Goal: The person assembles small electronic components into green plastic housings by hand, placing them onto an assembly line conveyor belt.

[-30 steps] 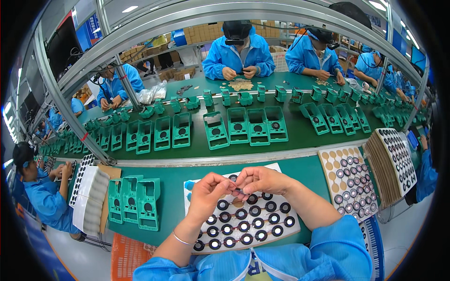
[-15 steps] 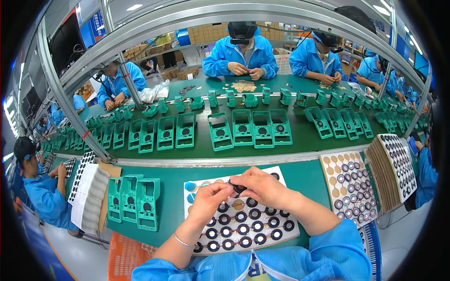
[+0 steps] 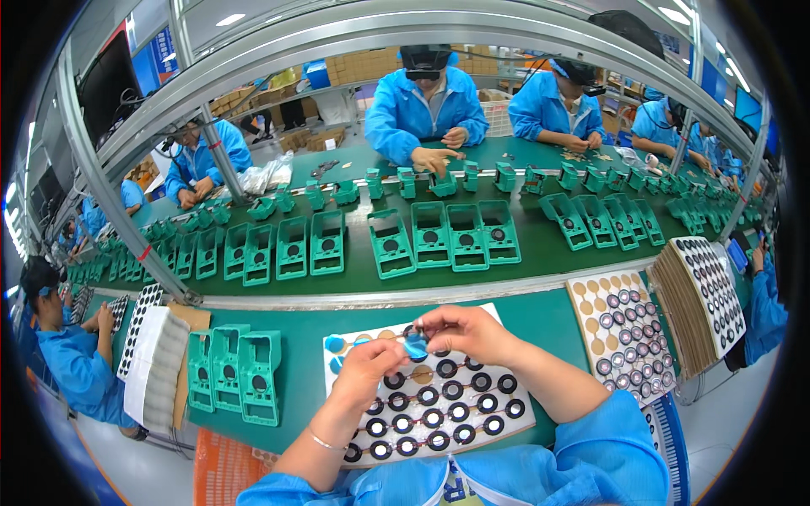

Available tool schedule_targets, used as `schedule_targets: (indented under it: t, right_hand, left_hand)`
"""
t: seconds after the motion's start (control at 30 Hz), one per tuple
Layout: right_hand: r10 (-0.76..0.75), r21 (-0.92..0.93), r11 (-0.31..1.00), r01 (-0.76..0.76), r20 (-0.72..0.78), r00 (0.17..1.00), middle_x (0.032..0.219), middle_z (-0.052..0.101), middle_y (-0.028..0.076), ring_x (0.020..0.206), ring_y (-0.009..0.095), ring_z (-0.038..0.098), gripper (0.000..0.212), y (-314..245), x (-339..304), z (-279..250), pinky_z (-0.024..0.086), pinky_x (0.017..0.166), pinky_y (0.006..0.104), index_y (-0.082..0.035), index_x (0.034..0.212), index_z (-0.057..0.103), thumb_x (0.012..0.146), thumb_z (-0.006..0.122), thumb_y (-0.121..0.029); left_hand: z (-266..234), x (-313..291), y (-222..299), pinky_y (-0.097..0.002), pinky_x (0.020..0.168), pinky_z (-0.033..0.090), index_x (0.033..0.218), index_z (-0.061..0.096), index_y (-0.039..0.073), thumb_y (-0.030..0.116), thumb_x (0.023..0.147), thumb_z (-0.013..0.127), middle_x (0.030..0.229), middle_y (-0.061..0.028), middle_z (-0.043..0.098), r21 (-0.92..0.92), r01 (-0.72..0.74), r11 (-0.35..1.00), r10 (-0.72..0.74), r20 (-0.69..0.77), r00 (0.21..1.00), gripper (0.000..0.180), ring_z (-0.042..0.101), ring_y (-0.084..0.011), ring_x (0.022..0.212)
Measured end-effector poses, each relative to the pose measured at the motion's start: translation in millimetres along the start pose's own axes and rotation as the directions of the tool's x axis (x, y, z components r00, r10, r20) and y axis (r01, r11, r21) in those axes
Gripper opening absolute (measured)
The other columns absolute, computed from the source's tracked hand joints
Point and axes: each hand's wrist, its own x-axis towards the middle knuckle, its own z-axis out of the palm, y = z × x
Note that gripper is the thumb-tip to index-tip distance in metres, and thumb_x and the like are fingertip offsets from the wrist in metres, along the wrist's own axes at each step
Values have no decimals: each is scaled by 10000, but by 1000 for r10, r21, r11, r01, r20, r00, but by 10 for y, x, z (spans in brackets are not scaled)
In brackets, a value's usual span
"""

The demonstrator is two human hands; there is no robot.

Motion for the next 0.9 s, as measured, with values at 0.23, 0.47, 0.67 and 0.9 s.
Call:
schedule_targets:
  t: [0.23,0.47,0.67,0.9]
  right_hand:
    - [-283,-575,818,-4,-409,867,885,643,98,818,194,616,260,249,480,-1125,478,744,295,-22,994,623,757,691,-106]
    - [-191,-888,411,-206,-304,933,819,612,105,824,322,541,133,758,888,-1568,444,727,427,-56,835,582,738,654,-111]
    - [-374,-953,269,-140,-237,897,880,609,76,891,296,522,94,1011,907,-1671,450,749,402,-60,837,590,759,616,-105]
    - [-530,-969,218,-113,-215,821,916,621,64,861,270,528,118,1128,923,-1669,457,755,382,-51,828,611,722,652,-86]
  left_hand:
    - [-534,-153,-188,-286,628,421,786,635,11,61,759,639,699,-63,606,707,-165,687,440,-225,869,57,526,-171,657]
    - [-593,-114,-333,-344,623,412,708,596,38,6,694,643,699,-72,585,868,-226,442,628,-120,769,58,495,-242,692]
    - [-669,-95,-353,-343,625,408,707,583,46,4,686,646,696,-64,573,867,-244,434,646,-110,756,79,487,-246,699]
    - [-641,-98,-347,-341,616,402,716,589,39,-2,680,651,698,-66,570,863,-251,439,641,-105,761,83,474,-247,695]
